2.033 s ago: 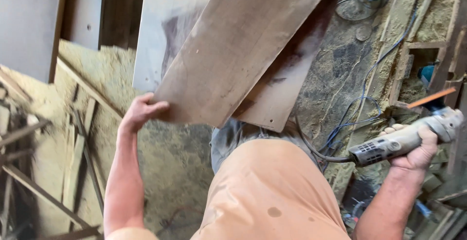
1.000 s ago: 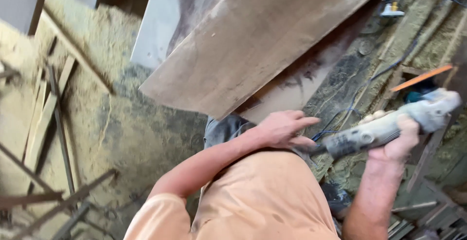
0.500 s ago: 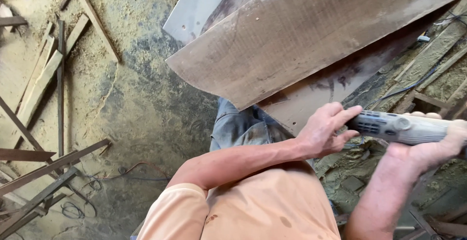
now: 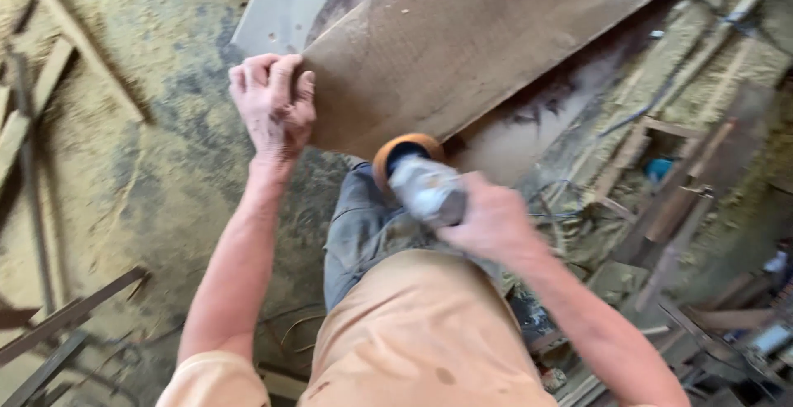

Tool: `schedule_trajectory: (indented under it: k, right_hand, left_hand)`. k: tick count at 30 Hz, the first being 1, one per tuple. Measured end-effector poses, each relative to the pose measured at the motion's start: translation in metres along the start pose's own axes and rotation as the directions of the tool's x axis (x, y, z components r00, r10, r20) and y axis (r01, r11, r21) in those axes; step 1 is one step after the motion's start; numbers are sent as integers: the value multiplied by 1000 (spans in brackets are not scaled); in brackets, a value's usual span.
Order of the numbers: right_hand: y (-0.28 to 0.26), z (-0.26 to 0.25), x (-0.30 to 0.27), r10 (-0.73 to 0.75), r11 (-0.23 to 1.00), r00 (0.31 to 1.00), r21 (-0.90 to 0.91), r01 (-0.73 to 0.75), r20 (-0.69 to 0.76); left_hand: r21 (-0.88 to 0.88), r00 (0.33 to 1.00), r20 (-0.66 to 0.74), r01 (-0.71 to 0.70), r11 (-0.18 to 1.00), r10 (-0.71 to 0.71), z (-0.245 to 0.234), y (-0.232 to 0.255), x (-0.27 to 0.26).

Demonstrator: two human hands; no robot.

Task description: The person uses an angle grinder with a sanding disc to sand the edges and surface of a rectangular wooden board. They hold the board with one hand and move the tool along the edges and across the face, then flip the board to sand the other side.

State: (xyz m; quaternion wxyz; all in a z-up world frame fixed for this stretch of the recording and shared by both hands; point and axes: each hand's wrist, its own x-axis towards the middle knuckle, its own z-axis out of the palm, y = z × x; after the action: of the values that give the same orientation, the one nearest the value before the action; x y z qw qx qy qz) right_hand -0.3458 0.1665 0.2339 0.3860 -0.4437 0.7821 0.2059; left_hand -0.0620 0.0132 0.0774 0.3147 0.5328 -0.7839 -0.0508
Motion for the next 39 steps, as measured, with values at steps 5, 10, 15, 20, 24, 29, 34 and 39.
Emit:
schedule_trajectory:
  k: [5, 10, 15, 20, 24, 29, 34, 39]
  right_hand:
    - [-10, 30, 11, -345, 939, 928, -62, 340, -141]
    - [33, -14, 48, -84, 996, 986, -7, 83, -146]
    - [61, -78, 69, 23, 986, 981, 168, 10, -195]
    - [53, -169, 82, 321, 817, 943, 477, -323, 89]
    - [98, -198, 123, 323, 874, 945, 401, -274, -59]
    - [126, -240, 156, 373, 834, 924, 465, -296, -82]
    - [180, -259, 192, 274, 877, 943, 451, -165, -189]
    - [223, -256, 221, 196, 868, 940, 496, -34, -279]
  left_hand:
    - [-61, 999, 14, 35, 998, -34, 6, 2, 9]
    - [-23, 999, 5, 32, 999, -32, 9, 1, 5]
    - [15, 1000, 6, 18, 1000, -18, 15, -3, 1]
    - [46, 999, 36, -1, 999, -1, -1, 22, 19]
    - [32, 998, 68, -10, 999, 8, 0, 21, 20]
    - [9, 996, 87, 16, 1000, -17, 2, 18, 14]
    - [26, 994, 106, 29, 999, -32, 2, 18, 14]
    - [14, 994, 103, 24, 1000, -25, 1, 21, 19]
